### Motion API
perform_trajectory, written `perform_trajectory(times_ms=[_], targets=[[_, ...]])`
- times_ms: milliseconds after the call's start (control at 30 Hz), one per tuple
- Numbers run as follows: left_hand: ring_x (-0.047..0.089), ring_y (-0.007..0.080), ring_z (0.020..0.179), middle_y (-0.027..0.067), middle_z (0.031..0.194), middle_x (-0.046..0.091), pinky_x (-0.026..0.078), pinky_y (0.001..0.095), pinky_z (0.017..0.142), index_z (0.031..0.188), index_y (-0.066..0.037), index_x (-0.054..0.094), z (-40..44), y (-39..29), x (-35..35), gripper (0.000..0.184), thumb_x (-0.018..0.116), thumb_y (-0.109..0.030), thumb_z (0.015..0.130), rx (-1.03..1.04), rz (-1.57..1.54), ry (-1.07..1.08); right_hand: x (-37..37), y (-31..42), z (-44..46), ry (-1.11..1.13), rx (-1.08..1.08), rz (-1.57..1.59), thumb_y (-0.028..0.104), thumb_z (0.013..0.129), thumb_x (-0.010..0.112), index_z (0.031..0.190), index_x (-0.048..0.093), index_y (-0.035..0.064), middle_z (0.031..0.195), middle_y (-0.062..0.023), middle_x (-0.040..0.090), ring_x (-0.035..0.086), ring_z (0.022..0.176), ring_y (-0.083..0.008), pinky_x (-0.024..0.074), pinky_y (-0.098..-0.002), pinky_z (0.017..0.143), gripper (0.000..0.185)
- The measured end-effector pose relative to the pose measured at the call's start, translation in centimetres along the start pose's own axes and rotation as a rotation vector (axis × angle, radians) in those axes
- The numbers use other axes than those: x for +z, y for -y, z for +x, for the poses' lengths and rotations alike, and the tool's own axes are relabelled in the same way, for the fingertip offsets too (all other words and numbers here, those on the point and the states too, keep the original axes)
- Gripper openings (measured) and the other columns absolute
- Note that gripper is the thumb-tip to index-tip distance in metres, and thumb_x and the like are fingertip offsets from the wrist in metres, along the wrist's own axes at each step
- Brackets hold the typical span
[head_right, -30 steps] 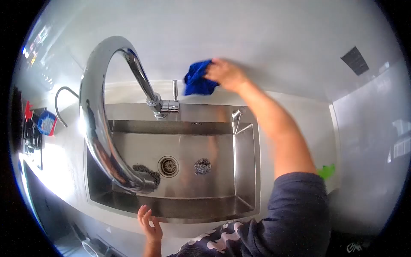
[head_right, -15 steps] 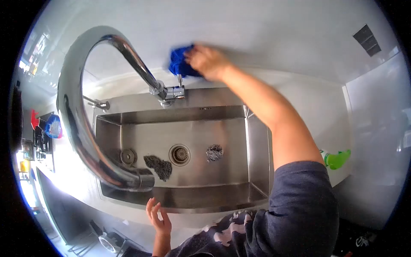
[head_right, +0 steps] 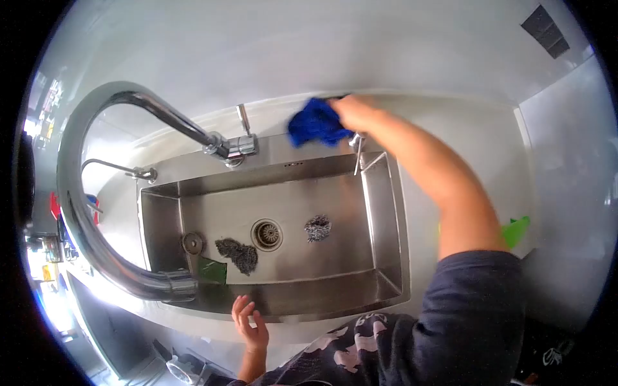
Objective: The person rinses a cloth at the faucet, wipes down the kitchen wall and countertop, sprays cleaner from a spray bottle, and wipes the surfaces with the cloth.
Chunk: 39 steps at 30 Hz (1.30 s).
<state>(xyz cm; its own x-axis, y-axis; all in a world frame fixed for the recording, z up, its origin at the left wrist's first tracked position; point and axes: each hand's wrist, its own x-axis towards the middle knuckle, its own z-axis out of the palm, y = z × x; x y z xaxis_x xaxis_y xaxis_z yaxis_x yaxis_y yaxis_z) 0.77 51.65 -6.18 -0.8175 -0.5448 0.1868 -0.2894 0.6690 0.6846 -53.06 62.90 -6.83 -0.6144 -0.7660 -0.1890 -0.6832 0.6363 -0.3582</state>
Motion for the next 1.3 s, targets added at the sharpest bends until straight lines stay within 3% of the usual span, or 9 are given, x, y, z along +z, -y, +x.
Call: perform_trajectory(times_ms=[233,333,367,567,633,800,900,1100,1300], targets=[[0.049,0.0378,0.111,0.0145,0.113,0.056,0.037,0.0472,0.094,0.099,-0.007,0.056,-2.2,1.2,-1.0,0.028,0.051,0.006,0.075,-0.032,0.007,0.019,-0.2,8.9,0.6,-0.038,0.121,-0.093,0.013,0.070,0.054,0.106,0.057,0.0005,0.092,-0.0248,0.062,0.060,0.087,-0.0416,0.0477,-0.0483,0.079,0.038],[0.048,0.0376,0.111,0.0143,0.112,0.056,0.038,0.0471,0.093,0.097,-0.007,0.057,-1.7,1.5,-1.0,0.023,0.052,0.005,0.077,-0.049,0.039,-0.001,5.6,15.6,4.0,-0.185,-0.124,0.083,0.025,0.078,0.053,0.119,0.052,0.0080,0.127,-0.0142,0.050,0.049,0.116,-0.0291,0.0370,-0.0424,0.099,0.044],[0.048,0.0376,0.111,0.0143,0.112,0.056,0.038,0.0471,0.093,0.097,-0.007,0.057,-1.1,1.4,-0.7,0.023,0.052,0.005,0.077,-0.037,0.027,0.007,5.2,15.2,5.7,0.008,-0.247,-0.194,0.027,0.084,0.050,0.128,0.047,0.0123,0.135,-0.0107,0.044,0.044,0.121,-0.0272,0.0328,-0.0418,0.103,0.047],[0.050,0.0364,0.108,0.0117,0.109,0.057,0.038,0.0477,0.091,0.094,-0.009,0.058,0.4,0.2,0.2,0.025,0.053,0.004,0.072,0.022,0.041,0.018,1.2,8.5,1.5,-0.079,-0.035,-0.052,0.020,0.084,0.049,0.113,0.058,0.0138,0.108,-0.0137,0.062,0.060,0.099,-0.0327,0.0471,-0.0432,0.085,0.031],[0.050,0.0362,0.108,0.0113,0.108,0.058,0.038,0.0478,0.091,0.093,-0.008,0.058,0.0,0.3,0.2,0.023,0.054,0.003,0.073,0.032,0.053,0.012,0.3,4.0,0.4,0.010,0.039,-0.105,0.007,0.076,0.051,0.124,0.051,0.0138,0.108,-0.0190,0.060,0.058,0.100,-0.0356,0.0472,-0.0428,0.084,0.048],[0.051,0.0361,0.107,0.0110,0.105,0.058,0.038,0.0477,0.091,0.091,-0.008,0.059,-1.9,0.9,-0.9,0.020,0.055,0.004,0.075,0.007,0.059,0.012,-4.4,-6.3,-4.9,0.027,0.331,0.019,0.001,0.068,0.049,0.102,0.063,0.0051,0.100,-0.0219,0.062,0.060,0.096,-0.0342,0.0464,-0.0416,0.080,0.037],[0.051,0.0364,0.106,0.0121,0.103,0.058,0.038,0.0472,0.091,0.092,-0.007,0.058,-2.9,1.8,-1.3,0.020,0.056,0.006,0.076,-0.020,0.056,0.002,-4.1,-10.3,-8.9,-0.243,0.267,-0.016,0.000,0.070,0.048,0.111,0.059,0.0070,0.102,-0.0233,0.061,0.057,0.097,-0.0391,0.0460,-0.0422,0.082,0.043],[0.051,0.0356,0.107,0.0124,0.103,0.058,0.039,0.0458,0.091,0.089,-0.006,0.057,-2.7,1.6,-2.0,0.020,0.055,0.009,0.076,-0.025,0.063,-0.005,-0.4,-11.5,-12.2,-0.451,0.770,-0.099,0.015,0.077,0.049,0.119,0.053,0.0103,0.103,-0.0242,0.060,0.056,0.098,-0.0396,0.0447,-0.0462,0.085,0.043],[0.050,0.0356,0.108,0.0108,0.105,0.058,0.035,0.0487,0.094,0.088,-0.008,0.060,-3.2,1.9,-0.9,0.023,0.052,0.007,0.073,-0.023,-0.054,0.017,5.5,-4.9,-16.9,-0.586,0.634,-0.182,0.025,0.071,0.062,0.107,0.057,0.0017,0.115,-0.0184,0.056,0.051,0.106,-0.0392,0.0421,-0.0461,0.090,0.043]])
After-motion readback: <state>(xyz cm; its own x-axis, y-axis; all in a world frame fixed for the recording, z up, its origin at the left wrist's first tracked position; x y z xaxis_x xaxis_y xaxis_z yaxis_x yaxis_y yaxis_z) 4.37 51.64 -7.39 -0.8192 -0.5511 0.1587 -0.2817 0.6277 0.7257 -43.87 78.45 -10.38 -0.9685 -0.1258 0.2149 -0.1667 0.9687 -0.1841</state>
